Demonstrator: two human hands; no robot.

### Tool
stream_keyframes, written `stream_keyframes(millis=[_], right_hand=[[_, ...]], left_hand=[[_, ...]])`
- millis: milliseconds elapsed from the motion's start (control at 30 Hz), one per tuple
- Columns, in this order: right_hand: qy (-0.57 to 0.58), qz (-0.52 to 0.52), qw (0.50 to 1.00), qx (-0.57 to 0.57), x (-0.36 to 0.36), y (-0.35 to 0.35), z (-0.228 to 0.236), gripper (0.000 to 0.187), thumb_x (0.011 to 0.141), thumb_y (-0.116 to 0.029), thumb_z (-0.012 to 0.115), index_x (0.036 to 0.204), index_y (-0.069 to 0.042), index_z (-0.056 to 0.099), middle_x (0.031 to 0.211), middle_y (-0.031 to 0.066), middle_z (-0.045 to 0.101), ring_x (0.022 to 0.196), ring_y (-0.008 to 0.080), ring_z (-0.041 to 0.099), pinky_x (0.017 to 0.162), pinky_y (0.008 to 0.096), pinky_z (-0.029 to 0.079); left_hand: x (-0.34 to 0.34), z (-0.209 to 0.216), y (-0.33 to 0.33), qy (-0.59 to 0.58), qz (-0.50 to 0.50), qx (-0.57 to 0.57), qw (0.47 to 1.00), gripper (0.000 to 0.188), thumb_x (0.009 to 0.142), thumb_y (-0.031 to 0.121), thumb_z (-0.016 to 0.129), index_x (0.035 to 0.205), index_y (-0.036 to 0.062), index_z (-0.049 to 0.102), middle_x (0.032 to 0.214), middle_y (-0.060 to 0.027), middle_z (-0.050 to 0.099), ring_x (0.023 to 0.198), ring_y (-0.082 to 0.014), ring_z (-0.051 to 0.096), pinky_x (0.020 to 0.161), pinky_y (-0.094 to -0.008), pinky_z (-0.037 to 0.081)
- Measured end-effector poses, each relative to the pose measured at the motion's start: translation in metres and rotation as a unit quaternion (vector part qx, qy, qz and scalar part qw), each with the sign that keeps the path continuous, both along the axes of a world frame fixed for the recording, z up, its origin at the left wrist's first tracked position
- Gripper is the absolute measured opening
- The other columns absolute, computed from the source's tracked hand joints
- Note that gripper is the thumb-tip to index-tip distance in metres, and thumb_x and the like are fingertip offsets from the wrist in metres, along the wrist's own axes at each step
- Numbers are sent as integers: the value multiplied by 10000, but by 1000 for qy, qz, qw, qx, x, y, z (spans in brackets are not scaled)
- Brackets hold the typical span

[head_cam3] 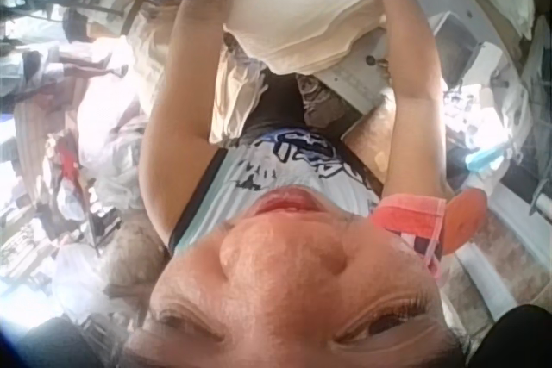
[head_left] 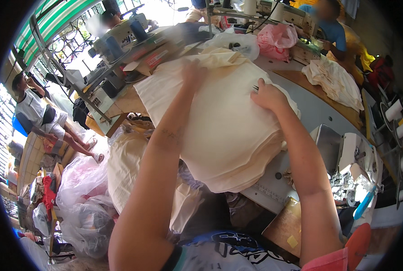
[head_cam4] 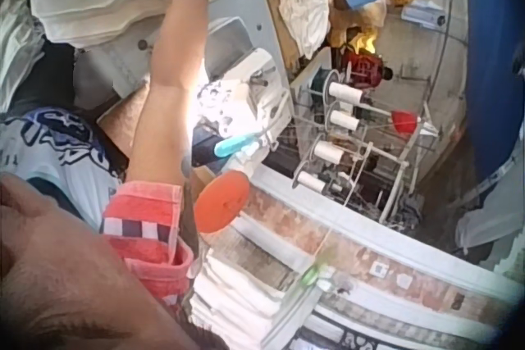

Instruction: The person sorts white fabric sheets into stacks on a table and then places an electronic cable and adapter into a small cardboard box.

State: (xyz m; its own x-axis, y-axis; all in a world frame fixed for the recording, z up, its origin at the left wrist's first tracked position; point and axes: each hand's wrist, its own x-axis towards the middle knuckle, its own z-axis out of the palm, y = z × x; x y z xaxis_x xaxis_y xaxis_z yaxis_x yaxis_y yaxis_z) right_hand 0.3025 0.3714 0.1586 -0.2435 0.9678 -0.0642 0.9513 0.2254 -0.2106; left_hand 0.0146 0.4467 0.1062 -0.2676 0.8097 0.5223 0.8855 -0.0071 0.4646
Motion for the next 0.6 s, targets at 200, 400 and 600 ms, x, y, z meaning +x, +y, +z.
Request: stream_keyframes(millis=[200,400,600], right_hand=[[16,30,999,-6,-8,1,1,601,879,-364,497,1316,40,412,1166,296,617,1107,406,605,965,467,472],[25,35,999,10,-17,-5,1,581,868,-338,491,1309,35,427,1182,294,611,1115,399,605,971,459,472],[13,12,1000,6,-5,3,-6,614,863,-336,495,1348,30,411,1245,288,585,1149,391,592,998,444,458]], left_hand=[[-55,45,84,21,-66,-30,997,599,746,336,741,1265,86,579,1491,-190,372,1260,-374,476,1014,-469,412],[-52,-3,69,143,-126,-49,981,925,817,548,660,1527,129,238,1560,-165,266,1439,-370,235,1154,-540,204],[13,0,12,132,-100,-225,960,655,953,633,307,1531,333,239,1607,-89,203,1465,-426,148,1102,-713,122]])
